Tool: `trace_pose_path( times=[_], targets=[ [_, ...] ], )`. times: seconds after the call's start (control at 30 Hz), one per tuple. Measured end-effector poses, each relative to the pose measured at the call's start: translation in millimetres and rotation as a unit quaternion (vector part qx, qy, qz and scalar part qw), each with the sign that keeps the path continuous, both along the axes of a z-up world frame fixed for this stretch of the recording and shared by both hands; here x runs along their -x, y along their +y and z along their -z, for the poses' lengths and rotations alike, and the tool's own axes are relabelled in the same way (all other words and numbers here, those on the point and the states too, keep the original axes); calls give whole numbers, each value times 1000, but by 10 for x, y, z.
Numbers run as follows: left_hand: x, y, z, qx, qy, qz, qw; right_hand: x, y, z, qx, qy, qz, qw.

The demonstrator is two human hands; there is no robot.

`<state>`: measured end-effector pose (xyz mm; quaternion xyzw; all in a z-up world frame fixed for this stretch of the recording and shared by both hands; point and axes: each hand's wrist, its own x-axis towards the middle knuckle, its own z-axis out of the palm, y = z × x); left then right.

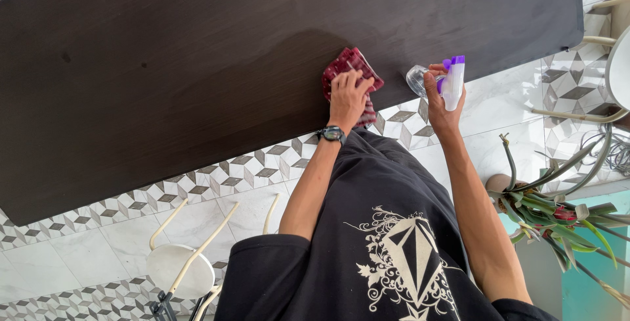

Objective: The person wipes the surface of a dark table using a red cloth while holding a spray bottle in the other hand.

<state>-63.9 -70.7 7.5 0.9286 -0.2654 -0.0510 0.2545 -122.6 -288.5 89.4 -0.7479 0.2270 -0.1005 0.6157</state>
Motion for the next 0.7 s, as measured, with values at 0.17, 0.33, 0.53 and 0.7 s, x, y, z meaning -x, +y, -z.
trace_pose_path(
  times=[0.17,0.33,0.53,0.7],
  targets=[
    [359,198,-7,-10,12,71,997,-15,-14,34,-6,-10,2,1000],
    [426,422,-132,-8,10,57,998,-6,-41,21,6,8,-1,1000],
    [341,476,-192,21,22,18,999,-45,-37,13,4,0,4,1000],
    [131,636,-187,41,25,-60,997,-55,-66,33,12,-16,-13,1000]
  ],
)
